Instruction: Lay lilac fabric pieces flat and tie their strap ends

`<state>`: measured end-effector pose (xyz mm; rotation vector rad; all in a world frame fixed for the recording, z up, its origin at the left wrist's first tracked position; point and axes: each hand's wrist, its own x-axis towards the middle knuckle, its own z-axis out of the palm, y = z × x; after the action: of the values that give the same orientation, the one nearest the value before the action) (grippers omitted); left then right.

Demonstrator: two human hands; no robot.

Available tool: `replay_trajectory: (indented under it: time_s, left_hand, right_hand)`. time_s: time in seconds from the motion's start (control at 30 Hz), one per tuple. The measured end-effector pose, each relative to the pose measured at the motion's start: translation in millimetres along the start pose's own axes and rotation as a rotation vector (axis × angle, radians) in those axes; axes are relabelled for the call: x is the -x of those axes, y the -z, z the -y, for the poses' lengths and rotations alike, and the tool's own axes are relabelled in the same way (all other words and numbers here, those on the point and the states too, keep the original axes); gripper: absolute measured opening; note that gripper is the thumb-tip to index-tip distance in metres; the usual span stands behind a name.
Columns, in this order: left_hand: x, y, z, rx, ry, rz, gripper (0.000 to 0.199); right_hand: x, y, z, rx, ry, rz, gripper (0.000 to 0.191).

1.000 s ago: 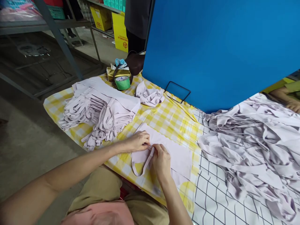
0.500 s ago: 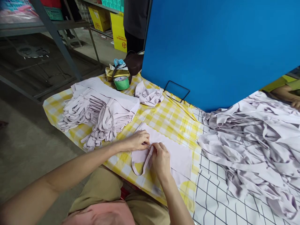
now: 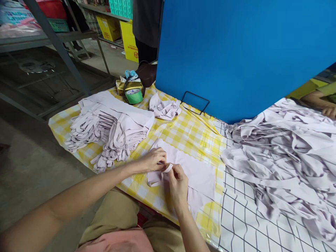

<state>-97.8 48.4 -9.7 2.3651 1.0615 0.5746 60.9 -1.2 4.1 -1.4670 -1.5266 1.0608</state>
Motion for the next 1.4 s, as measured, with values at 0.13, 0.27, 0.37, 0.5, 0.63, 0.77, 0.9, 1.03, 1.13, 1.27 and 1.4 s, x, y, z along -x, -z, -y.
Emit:
replay_trajectory:
  time_s: [0.13, 0.27, 0.37, 0.5, 0.63, 0.77, 0.9, 1.03, 1.13, 1.27, 1.4]
  left_hand:
    - [8, 13.3, -6, 0.047, 0.011, 0.079, 0.012]
    - [18, 26.8, -10, 0.108, 0.018, 0.148, 0.021]
    - [26, 28.4, -9, 0.125, 0.034, 0.185, 0.027]
    - [32, 24.7, -7, 0.127, 0.069, 0.238, 0.033]
    - [33, 23.3, -8, 0.124, 0.104, 0.275, 0.037]
    - [33, 22.1, -7, 0.138, 0.127, 0.236, 0.038]
    - [27, 21.9, -2, 0.125, 0.244, 0.024, 0.044]
    - [7, 15.7, -10, 0.011, 0.253, -0.035, 0.049]
    - [-3, 5.8, -21, -0.075, 0.213, 0.067, 0.05]
    - [13, 1.0, -17, -0.198, 0.189, 0.191, 0.052]
    - [37, 9.6, 6, -0.272, 0.275, 0.123, 0.053]
  right_hand:
    - [28, 2, 12, -0.389, -0.278, 0.092, 0.039]
    - [65, -4, 20, -0.673, -0.445, 0.129, 0.048]
    - [96, -15, 23, -0.771, -0.521, 0.153, 0.048]
    - [129, -36, 21, -0.914, -0.541, 0.108, 0.047]
    - [145, -59, 8, -1.003, -0.527, 0.078, 0.046]
    - [160, -67, -13, -0.978, -0.521, 0.114, 0.049]
    - [157, -35, -22, -0.737, -0.42, 0.172, 0.049]
    - [95, 26, -12, -0.075, -0.081, 0.094, 0.035]
    - [30, 60, -16, 0.505, 0.174, -0.113, 0.045]
    - [-9, 87, -52, 0.96, 0.093, -0.015, 0.05]
    - [-1, 111, -78, 1.057, 0.061, -0.032, 0.051]
